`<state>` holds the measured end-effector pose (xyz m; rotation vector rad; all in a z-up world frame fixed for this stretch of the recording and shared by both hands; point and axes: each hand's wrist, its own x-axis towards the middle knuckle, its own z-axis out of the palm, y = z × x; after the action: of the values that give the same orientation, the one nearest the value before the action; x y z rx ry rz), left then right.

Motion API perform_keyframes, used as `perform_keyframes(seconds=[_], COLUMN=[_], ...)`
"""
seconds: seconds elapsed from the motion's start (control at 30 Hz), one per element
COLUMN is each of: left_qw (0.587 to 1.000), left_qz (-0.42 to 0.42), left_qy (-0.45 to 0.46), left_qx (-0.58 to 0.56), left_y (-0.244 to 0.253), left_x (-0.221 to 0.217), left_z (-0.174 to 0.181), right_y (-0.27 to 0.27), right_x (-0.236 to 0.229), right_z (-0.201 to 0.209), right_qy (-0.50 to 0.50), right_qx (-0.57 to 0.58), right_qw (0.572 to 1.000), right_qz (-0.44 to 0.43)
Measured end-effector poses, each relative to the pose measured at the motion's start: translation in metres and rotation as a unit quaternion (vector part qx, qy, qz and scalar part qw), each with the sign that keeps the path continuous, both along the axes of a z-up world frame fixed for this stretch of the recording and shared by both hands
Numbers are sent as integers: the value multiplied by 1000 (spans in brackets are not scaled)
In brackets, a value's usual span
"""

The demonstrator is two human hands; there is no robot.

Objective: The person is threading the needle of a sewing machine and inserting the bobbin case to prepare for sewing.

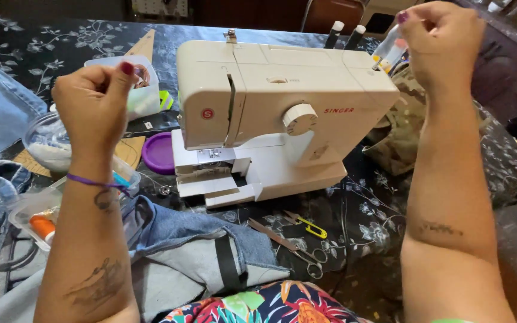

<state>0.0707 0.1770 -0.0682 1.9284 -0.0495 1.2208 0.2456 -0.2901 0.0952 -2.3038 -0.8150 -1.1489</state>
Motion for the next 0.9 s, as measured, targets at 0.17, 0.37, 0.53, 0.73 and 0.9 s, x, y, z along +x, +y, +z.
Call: perform_keyframes(seconds=[0.17, 0.37, 0.53, 0.73, 0.9], left_qw=[977, 971, 939, 964, 956], left_qz=[-115, -196, -309, -251, -276], left_qy=[28, 68, 89, 82, 88], left_qx=[-177, -120, -120, 10, 36], left_y=[-45, -72, -87, -121, -145], left_x=[-62, -97, -102, -102, -86], left_z=[63, 86, 85, 90, 74], right_y=[21, 39, 16, 49, 59], right_x=[50, 74, 99, -83, -130], right_z=[4, 5, 8, 23, -26], right_qy=[219, 290, 82, 227, 320], right_qx=[-65, -34, 28, 144, 141], right_qw=[970, 949, 996, 943, 846], right_qz=[-87, -122, 10, 196, 401])
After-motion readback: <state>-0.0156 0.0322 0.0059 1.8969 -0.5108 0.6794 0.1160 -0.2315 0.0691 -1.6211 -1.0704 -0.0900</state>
